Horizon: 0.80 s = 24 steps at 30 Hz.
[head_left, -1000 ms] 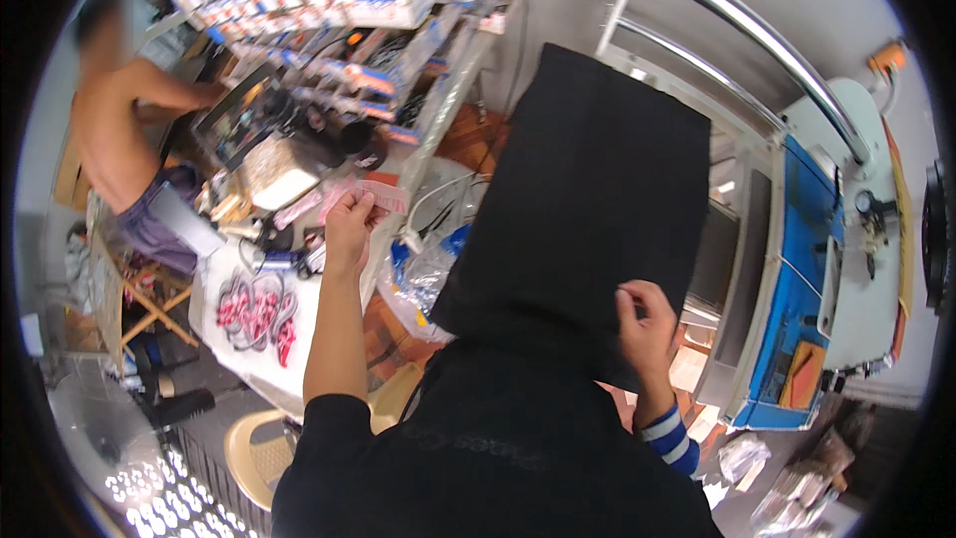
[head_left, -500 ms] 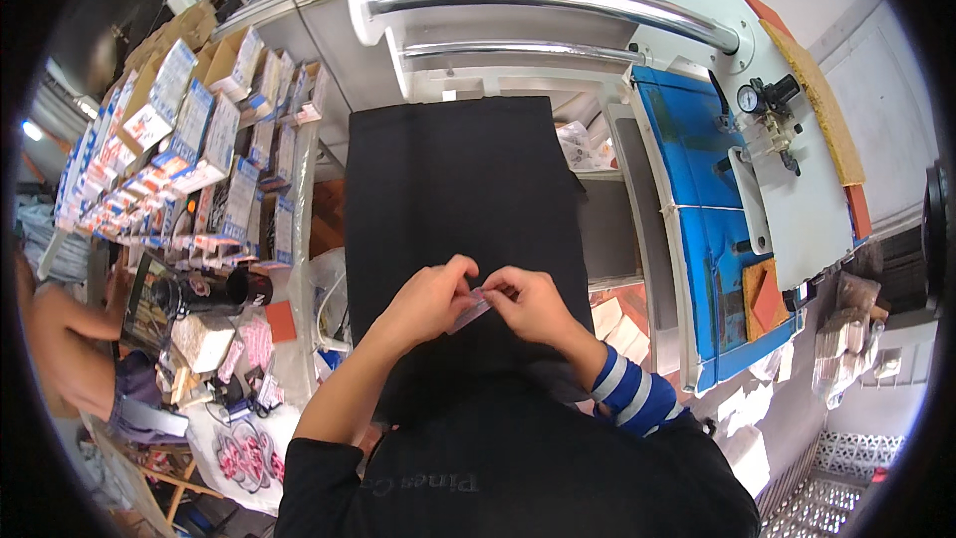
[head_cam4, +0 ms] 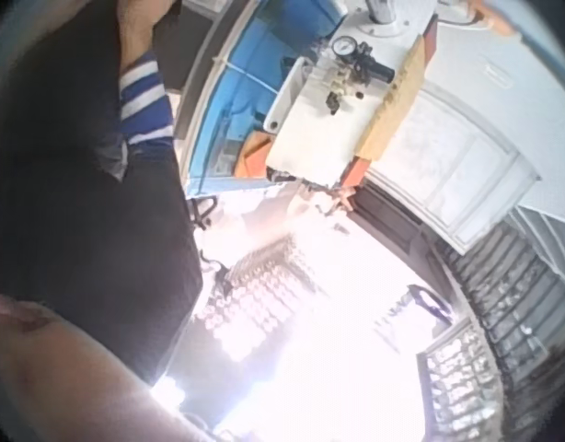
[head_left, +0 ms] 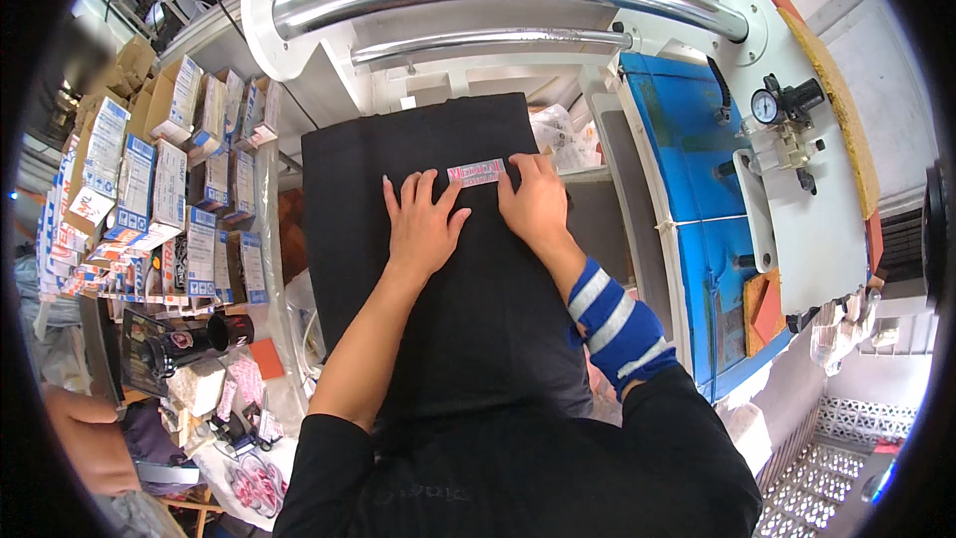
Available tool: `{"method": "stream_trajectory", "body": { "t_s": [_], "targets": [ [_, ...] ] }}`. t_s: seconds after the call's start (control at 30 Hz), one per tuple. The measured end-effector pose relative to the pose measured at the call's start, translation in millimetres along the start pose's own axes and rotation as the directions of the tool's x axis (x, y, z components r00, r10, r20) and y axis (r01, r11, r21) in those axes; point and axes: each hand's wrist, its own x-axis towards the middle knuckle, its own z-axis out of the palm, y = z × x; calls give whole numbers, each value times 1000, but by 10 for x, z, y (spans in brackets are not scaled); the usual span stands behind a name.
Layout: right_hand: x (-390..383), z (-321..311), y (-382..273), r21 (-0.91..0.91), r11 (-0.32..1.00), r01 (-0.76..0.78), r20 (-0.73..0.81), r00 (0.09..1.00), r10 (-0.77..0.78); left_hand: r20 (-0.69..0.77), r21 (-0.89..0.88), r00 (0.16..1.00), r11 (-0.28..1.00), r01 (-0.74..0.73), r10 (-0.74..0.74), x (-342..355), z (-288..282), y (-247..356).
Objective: The person prepares a black t-shirt on a heat press, aligns a transfer sheet with a medical technology design, and operates the press to apply the graphic. The person then removes the transfer backing and places the finished shirt on a table.
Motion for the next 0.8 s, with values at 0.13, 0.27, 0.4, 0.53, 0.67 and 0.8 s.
{"method": "stream_trajectory", "body": {
  "t_s": [0.13,0.27,0.4,0.53,0.67,0.8],
  "targets": [
    [-342,7,175,-268,941,205,40,979,-202,13,-13,1000,1000,-4,4,24,16,-37],
    [-413,110,221,-320,928,193,52,981,-186,9,-34,1000,999,10,-10,44,16,-51],
    [-412,86,188,-296,941,164,68,986,-150,-23,-32,1000,999,18,-18,44,16,-36],
    [-420,79,171,-305,939,162,81,986,-144,-48,-40,999,999,21,-22,23,8,-34],
    [-425,76,164,-308,937,166,94,985,-144,-74,-50,997,999,19,-23,7,21,-42],
    [-427,72,163,-303,935,185,100,982,-162,-102,-60,995,998,11,-17,-9,36,-64]
  ]
}}
